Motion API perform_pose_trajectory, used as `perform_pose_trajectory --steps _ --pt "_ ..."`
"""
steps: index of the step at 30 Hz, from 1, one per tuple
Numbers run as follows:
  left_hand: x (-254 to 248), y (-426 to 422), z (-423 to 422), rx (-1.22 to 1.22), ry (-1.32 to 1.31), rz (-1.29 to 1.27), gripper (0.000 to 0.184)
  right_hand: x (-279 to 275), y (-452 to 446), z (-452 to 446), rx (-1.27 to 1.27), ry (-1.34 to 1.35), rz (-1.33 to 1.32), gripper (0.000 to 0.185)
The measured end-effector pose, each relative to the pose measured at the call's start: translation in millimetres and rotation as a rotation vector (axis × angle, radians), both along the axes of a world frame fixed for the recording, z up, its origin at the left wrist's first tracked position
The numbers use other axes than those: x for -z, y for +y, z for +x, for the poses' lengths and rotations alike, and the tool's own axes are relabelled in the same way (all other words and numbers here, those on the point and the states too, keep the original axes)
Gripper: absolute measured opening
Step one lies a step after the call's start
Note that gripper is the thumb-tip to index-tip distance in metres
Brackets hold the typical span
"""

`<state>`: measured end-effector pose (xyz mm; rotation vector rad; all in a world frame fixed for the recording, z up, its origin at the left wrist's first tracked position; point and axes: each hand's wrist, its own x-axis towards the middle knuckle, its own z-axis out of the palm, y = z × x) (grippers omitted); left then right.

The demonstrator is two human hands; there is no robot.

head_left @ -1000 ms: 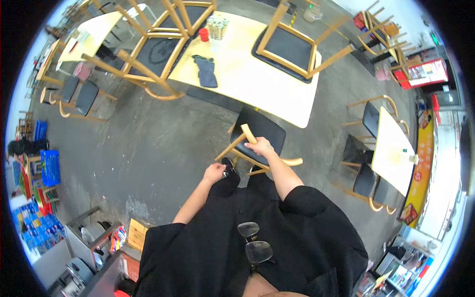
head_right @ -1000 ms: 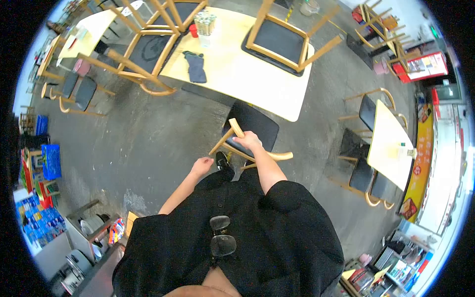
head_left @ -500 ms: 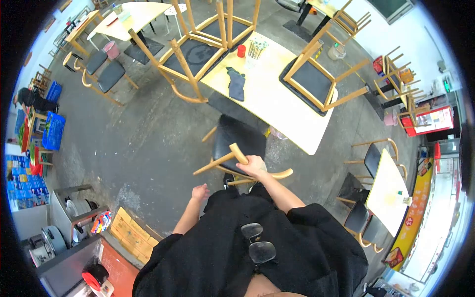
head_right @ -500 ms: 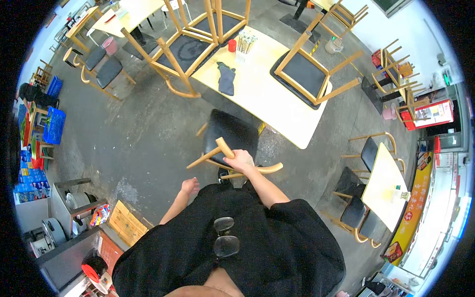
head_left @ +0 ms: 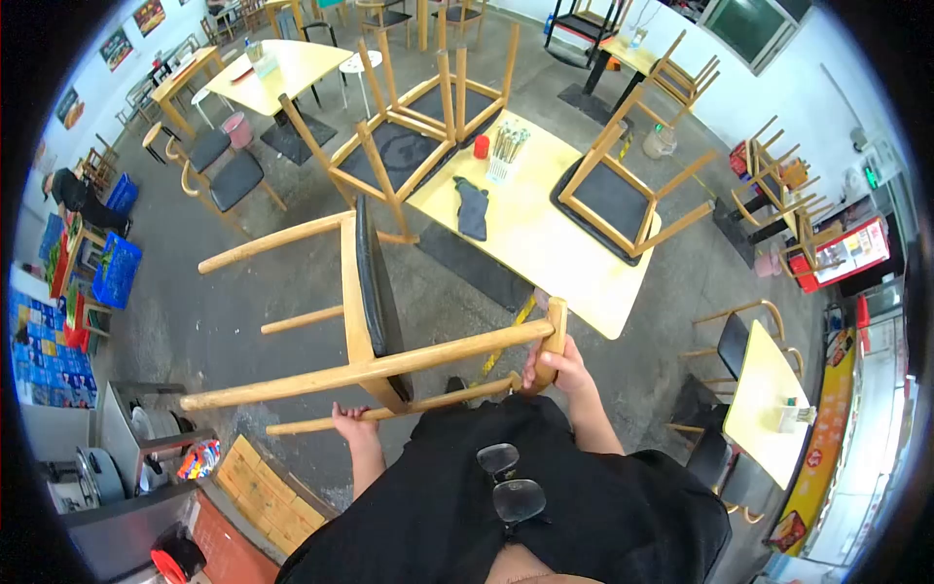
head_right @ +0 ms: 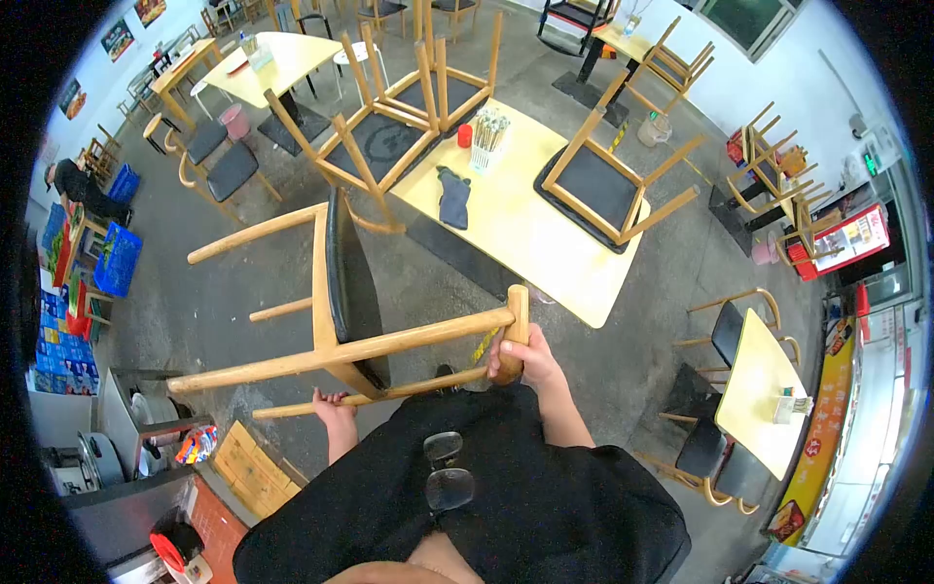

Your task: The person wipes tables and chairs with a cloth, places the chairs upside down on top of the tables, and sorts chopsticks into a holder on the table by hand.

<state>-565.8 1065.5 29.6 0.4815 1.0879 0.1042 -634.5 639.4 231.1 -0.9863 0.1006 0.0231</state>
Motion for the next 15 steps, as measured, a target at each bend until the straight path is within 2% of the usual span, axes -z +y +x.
perform_pose_trajectory --steps 3,9,14,15 --pt "-42.8 -5.2 13.9 -0.104 0.019 0.051 0.045 8.3 -5.8 -8.3 -0.003 -0.009 0.002 0.034" --pt "-91.5 -18.3 29.3 0.026 -0.24 0.17 0.05 47.7 -33.2 -50.6 0.088 -0.004 0.184 0.04" --pt "-151.8 -59.8 37.8 0.187 -0.523 0.271 0.049 78.1 -81.7 -82.0 0.004 0.117 0.103 0.04" --pt "-163.9 -69.2 38.6 0.196 -0.553 0.301 0.048 90.9 -93.6 -88.7 -0.011 0.235 -0.012 0.041"
